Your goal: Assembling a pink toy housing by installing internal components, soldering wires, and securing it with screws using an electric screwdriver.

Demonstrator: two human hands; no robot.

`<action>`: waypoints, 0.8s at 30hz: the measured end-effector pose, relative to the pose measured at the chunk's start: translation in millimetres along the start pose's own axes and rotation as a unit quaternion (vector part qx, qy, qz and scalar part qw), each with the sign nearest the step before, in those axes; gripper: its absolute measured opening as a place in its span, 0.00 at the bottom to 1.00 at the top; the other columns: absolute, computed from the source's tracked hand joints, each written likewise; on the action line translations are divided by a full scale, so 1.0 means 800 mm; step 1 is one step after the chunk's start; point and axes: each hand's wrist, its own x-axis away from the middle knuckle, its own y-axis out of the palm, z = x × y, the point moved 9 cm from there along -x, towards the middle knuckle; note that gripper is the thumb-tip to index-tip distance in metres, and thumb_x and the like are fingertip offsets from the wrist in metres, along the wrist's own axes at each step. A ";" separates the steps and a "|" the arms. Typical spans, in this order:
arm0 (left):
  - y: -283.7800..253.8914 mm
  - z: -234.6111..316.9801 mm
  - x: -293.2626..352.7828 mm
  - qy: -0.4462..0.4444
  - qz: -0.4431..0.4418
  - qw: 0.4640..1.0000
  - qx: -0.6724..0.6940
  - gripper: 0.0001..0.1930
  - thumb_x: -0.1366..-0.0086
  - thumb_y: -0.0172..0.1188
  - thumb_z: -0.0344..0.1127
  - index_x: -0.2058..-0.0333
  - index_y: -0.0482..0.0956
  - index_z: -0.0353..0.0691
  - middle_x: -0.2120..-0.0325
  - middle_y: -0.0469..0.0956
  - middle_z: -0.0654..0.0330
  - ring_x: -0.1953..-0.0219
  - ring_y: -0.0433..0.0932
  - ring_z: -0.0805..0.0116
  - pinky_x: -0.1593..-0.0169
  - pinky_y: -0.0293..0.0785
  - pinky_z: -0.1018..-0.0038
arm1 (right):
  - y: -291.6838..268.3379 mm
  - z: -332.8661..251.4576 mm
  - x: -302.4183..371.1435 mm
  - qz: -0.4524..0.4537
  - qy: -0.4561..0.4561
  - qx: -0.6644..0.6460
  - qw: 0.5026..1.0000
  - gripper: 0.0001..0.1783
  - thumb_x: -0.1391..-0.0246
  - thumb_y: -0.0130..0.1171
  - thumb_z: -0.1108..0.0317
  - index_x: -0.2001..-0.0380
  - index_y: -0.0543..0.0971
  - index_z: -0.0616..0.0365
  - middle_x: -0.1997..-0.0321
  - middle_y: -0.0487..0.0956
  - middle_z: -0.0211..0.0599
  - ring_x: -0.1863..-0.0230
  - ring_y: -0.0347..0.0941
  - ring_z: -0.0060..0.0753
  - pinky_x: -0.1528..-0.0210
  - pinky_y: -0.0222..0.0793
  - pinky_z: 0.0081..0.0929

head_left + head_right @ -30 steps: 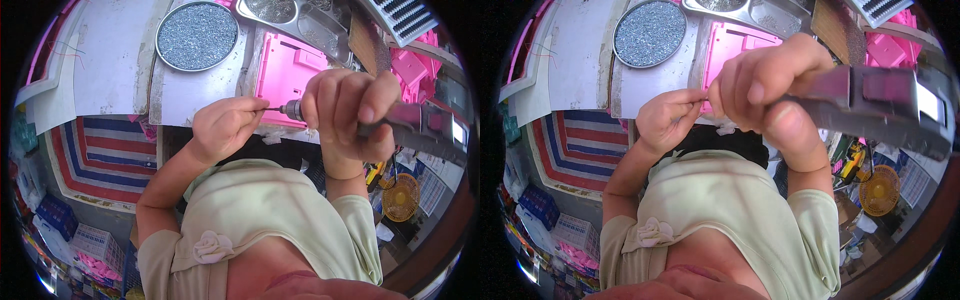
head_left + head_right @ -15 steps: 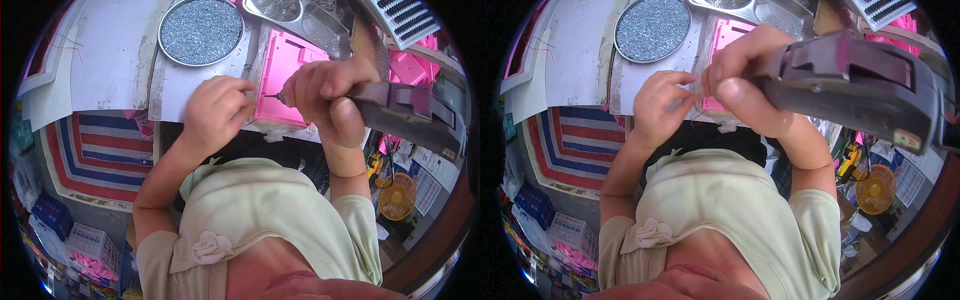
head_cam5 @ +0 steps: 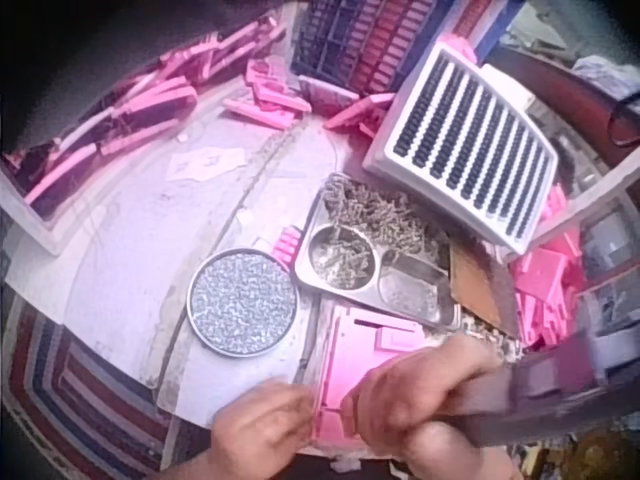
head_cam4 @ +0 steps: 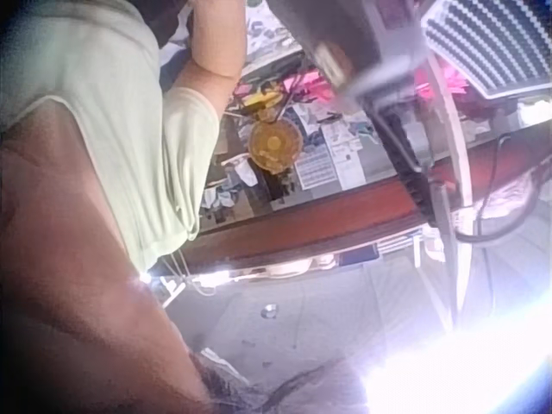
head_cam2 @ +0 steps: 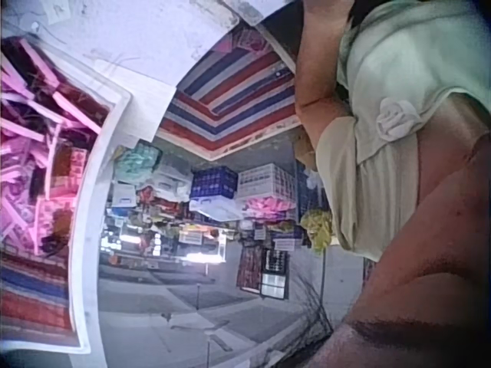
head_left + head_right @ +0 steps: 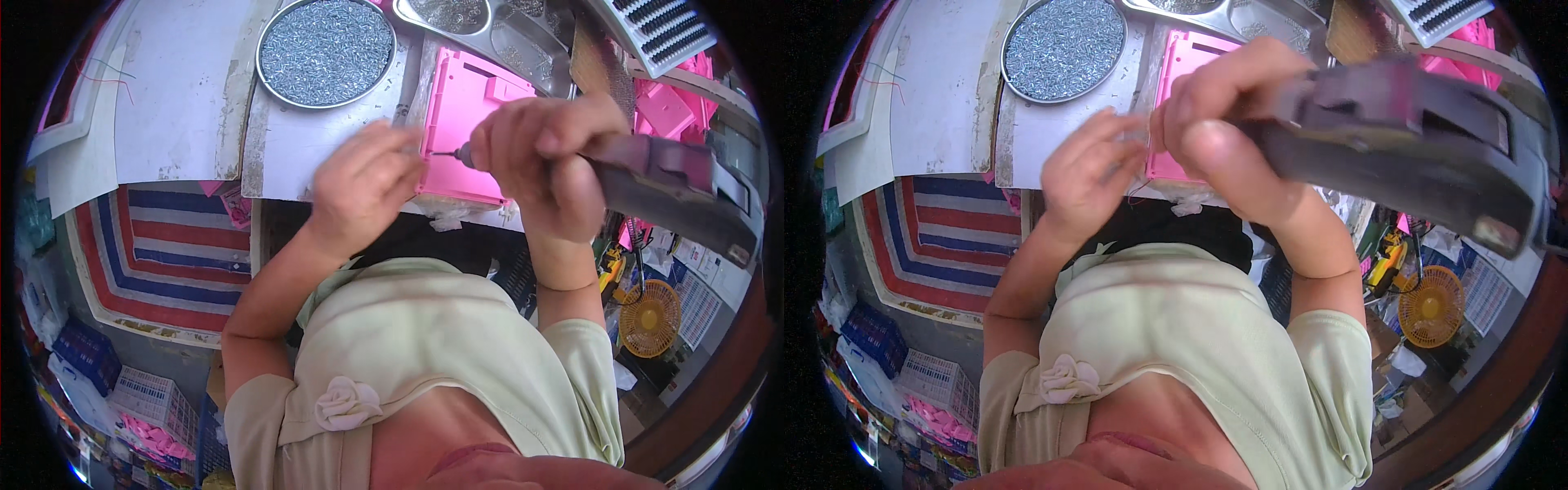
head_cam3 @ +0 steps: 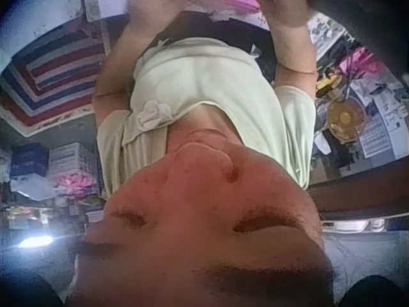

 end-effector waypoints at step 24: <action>0.007 0.004 -0.002 0.019 -0.076 0.994 -0.080 0.10 0.48 0.72 0.29 0.67 0.81 0.45 0.69 0.83 0.67 0.65 0.80 0.68 0.50 0.61 0.63 | 0.013 -0.017 0.004 -0.013 -0.020 -0.011 1.000 0.18 0.40 0.66 0.54 0.64 0.72 0.56 0.81 0.70 0.29 0.83 0.65 0.25 0.77 0.68 0.30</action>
